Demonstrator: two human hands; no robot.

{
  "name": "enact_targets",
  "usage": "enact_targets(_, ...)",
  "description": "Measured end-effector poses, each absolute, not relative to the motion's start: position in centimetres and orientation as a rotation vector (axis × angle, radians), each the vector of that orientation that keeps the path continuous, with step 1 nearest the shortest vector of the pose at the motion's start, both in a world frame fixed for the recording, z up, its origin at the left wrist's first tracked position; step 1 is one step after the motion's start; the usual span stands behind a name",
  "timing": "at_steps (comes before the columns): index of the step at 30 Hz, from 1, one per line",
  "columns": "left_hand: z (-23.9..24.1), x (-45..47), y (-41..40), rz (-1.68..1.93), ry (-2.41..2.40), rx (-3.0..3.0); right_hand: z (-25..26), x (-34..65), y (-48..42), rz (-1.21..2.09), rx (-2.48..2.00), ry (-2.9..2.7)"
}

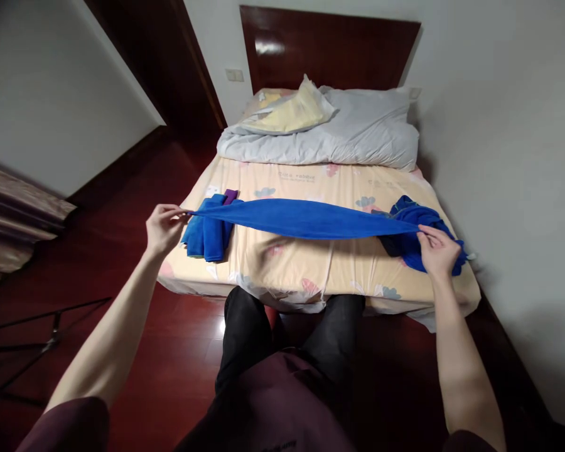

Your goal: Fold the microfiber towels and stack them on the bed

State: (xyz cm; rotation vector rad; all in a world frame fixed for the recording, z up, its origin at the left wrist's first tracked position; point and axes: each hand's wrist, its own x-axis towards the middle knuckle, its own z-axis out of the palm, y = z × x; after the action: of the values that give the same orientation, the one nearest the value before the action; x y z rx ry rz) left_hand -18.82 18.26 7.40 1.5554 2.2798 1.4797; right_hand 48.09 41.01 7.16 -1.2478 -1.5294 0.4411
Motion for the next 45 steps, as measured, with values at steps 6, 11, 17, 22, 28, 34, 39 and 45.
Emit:
enact_targets(6,-2.4,-19.1,18.4,0.982,2.337,1.654,-3.0,47.4,40.2,0.615,-1.418,-1.509)
enact_targets(11,-9.6,-18.7,18.2,0.644,2.329,1.738,-10.8,47.4,39.2,0.662,-1.586,-1.692)
enact_targets(17,-13.3,-17.4,17.2,0.228,2.299,1.952,-15.1,47.9,37.8,0.515,-1.699,-1.981)
enact_targets(22,-13.8,-17.0,17.5,0.133,2.217,1.985,-14.9,48.8,37.2,0.199,-1.727,-2.237)
enact_targets(28,-14.1,-17.6,16.6,0.207,2.256,1.895,-14.2,51.1,36.6,0.06,-1.84,-2.264)
enact_targets(34,-14.2,-16.4,14.8,0.118,2.221,1.872,-14.4,51.2,34.3,0.089,-1.939,-2.324)
enact_targets(39,-12.8,-15.5,15.8,-0.153,2.201,1.804,-12.7,49.4,34.0,0.116,-2.091,-2.361)
enact_targets(45,-9.9,-11.1,21.0,0.276,2.251,1.973,-7.7,39.6,35.6,0.091,-1.788,-2.277)
